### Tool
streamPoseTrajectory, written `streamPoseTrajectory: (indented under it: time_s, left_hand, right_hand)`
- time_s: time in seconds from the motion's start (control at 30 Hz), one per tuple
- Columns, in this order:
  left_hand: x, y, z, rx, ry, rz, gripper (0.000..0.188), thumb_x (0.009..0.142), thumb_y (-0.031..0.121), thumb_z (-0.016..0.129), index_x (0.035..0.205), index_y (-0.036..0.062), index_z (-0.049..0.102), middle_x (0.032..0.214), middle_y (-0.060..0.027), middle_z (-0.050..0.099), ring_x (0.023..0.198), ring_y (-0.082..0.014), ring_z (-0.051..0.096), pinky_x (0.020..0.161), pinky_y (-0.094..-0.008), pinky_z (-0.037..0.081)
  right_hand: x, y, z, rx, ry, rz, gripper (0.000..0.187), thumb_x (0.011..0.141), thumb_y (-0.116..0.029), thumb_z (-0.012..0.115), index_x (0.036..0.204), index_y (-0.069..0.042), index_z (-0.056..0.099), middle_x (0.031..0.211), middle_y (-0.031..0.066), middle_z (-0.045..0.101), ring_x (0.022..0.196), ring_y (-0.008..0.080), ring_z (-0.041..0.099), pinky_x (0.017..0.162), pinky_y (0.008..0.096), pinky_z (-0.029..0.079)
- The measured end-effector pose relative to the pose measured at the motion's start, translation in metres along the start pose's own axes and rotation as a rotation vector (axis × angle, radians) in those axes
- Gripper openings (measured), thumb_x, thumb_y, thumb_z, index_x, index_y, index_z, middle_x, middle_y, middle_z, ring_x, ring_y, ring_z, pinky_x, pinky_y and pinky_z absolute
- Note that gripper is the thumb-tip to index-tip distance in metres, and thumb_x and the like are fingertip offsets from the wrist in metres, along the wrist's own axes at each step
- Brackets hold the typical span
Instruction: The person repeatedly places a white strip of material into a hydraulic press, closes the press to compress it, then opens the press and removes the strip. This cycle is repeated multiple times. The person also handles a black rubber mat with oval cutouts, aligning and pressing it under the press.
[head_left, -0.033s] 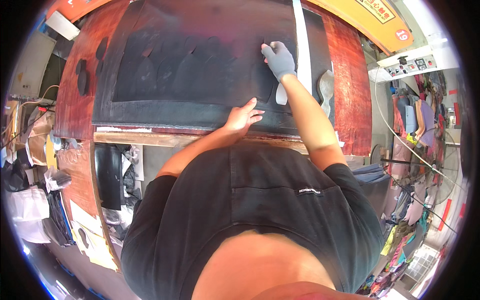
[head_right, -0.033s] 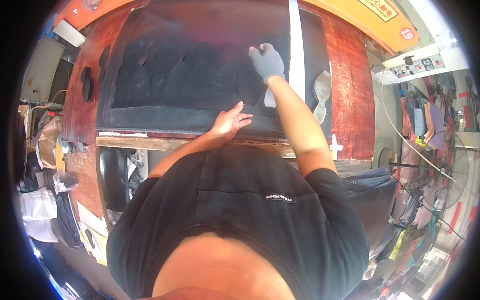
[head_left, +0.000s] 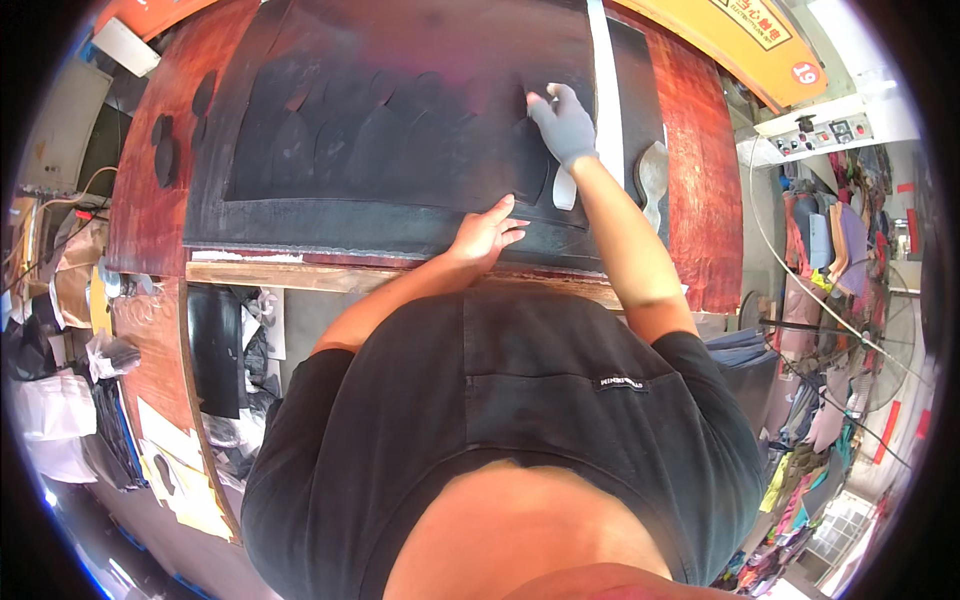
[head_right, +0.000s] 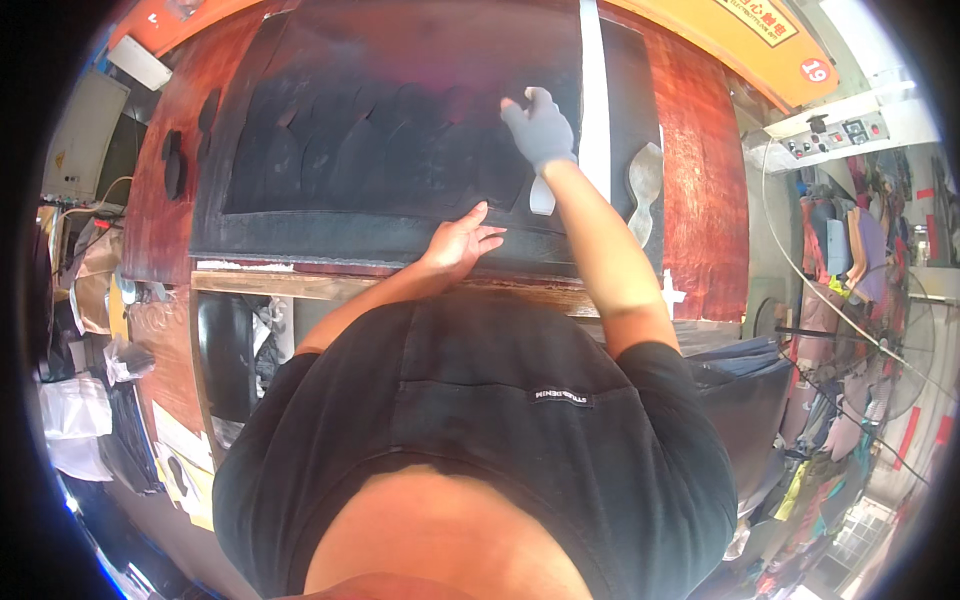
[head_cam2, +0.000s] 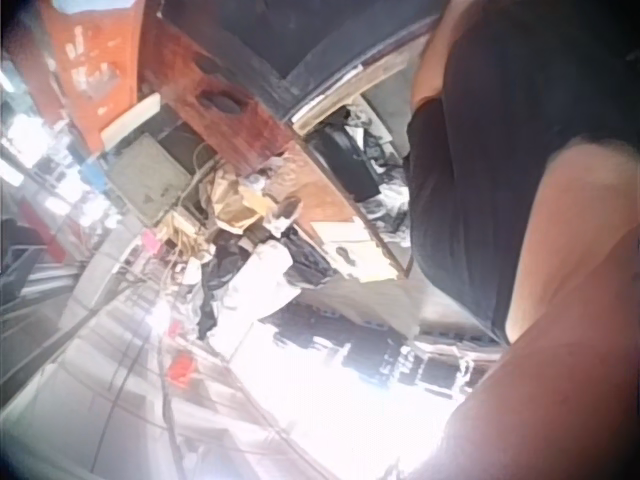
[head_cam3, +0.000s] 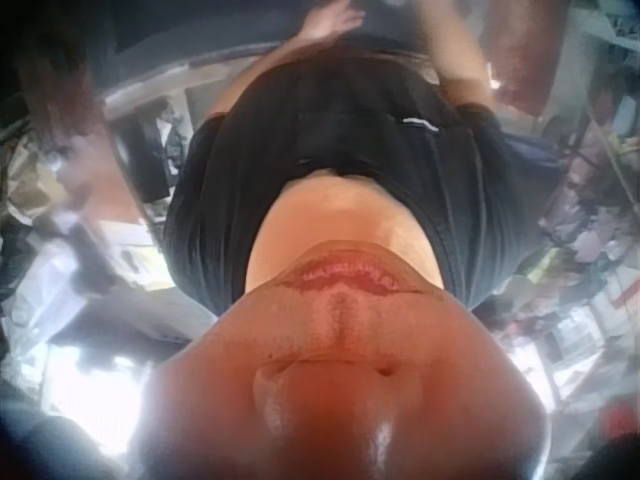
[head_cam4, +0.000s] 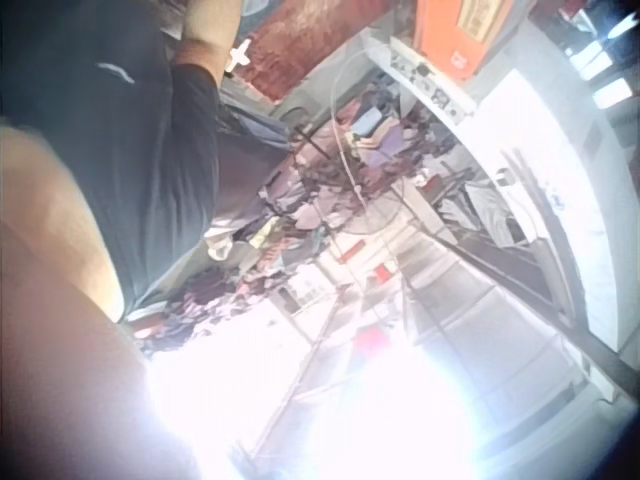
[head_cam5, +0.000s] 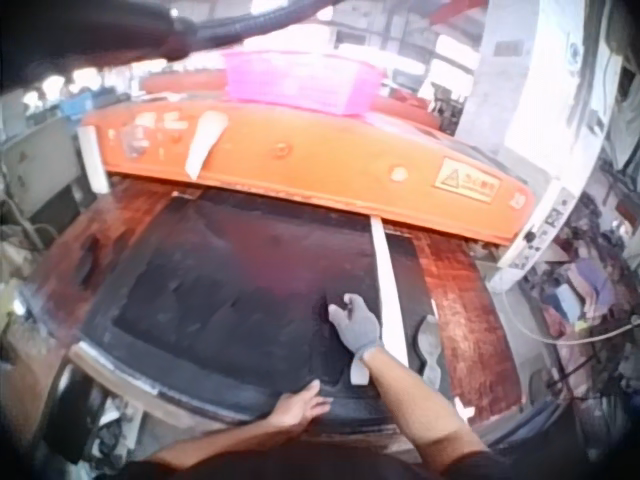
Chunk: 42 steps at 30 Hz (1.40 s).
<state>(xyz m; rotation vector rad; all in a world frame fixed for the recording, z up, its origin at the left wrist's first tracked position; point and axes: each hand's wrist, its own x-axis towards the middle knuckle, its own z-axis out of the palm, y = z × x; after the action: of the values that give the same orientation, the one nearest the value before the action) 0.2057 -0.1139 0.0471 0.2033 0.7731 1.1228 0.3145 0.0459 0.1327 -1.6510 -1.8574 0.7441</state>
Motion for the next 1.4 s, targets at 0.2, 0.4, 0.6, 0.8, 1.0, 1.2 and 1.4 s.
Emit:
streamPoseTrajectory:
  time_s: [0.2,0.4,0.6,0.8,1.0,1.2,1.4]
  left_hand:
    - [0.004,0.009,0.002,-0.191,-0.215,-0.066,0.023,0.095,0.03,0.052,0.112,0.0154,0.054,0.115,-0.0019,0.055,0.109,-0.0235,0.051,0.091,-0.0418,0.041]
    - [0.001,0.012,0.006,-0.228,-0.328,-0.099,0.03,0.096,0.032,0.048,0.123,0.0199,0.05,0.123,0.0008,0.052,0.114,-0.0247,0.049,0.093,-0.0424,0.039]
    - [-0.001,0.007,0.01,0.044,-0.193,-0.011,0.037,0.1,0.032,0.04,0.13,0.0117,0.043,0.13,-0.0057,0.048,0.106,-0.0285,0.057,0.087,-0.0397,0.044]
    - [-0.013,0.012,0.004,0.096,-0.026,-0.151,0.045,0.097,0.037,0.048,0.123,0.0009,0.045,0.12,-0.0132,0.053,0.096,-0.0269,0.061,0.079,-0.0379,0.05]
    - [-0.02,0.031,-0.019,0.049,0.25,0.061,0.043,0.09,0.036,0.061,0.111,-0.0002,0.051,0.1,-0.0129,0.06,0.083,-0.0248,0.063,0.073,-0.038,0.053]
    - [-0.02,0.031,-0.028,0.091,0.177,0.079,0.035,0.091,0.031,0.06,0.108,0.0001,0.057,0.099,-0.0144,0.065,0.081,-0.022,0.063,0.072,-0.0363,0.054]
    - [-0.022,0.024,-0.02,0.106,0.307,0.16,0.044,0.09,0.028,0.063,0.108,-0.0104,0.053,0.098,-0.0157,0.061,0.081,-0.0249,0.064,0.073,-0.0375,0.056]
  right_hand:
    - [-0.069,0.028,-0.026,-0.244,-0.267,-0.778,0.059,0.074,-0.031,0.072,0.122,-0.003,0.053,0.12,0.0164,0.056,0.112,0.0344,0.053,0.094,0.0405,0.043]
    - [-0.065,0.044,-0.013,-0.167,-0.232,-0.929,0.041,0.075,-0.02,0.068,0.112,-0.004,0.059,0.103,0.0125,0.064,0.095,0.0326,0.061,0.079,0.0394,0.05]
    - [-0.03,0.026,-0.04,-0.059,0.028,-0.569,0.023,0.089,-0.024,0.053,0.094,-0.003,0.062,0.079,0.0188,0.063,0.072,0.0363,0.061,0.069,0.0401,0.049]
    - [0.025,-0.021,-0.081,-0.006,0.323,-0.463,0.033,0.09,-0.036,0.049,0.095,-0.007,0.064,0.079,0.015,0.067,0.071,0.0281,0.065,0.068,0.0387,0.05]
    - [0.009,-0.046,-0.051,-0.234,0.4,-0.555,0.034,0.089,-0.041,0.049,0.092,-0.012,0.065,0.085,0.0165,0.065,0.08,0.0365,0.063,0.072,0.0438,0.05]
    - [0.114,-0.04,-0.132,-0.056,0.394,-0.386,0.041,0.085,-0.036,0.054,0.097,0.001,0.067,0.085,0.0149,0.068,0.078,0.02,0.063,0.075,0.0333,0.047]
    - [0.134,-0.044,-0.168,-0.432,0.494,-0.267,0.038,0.082,-0.034,0.051,0.097,-0.005,0.068,0.102,0.0186,0.066,0.098,0.0346,0.062,0.083,0.0406,0.047]
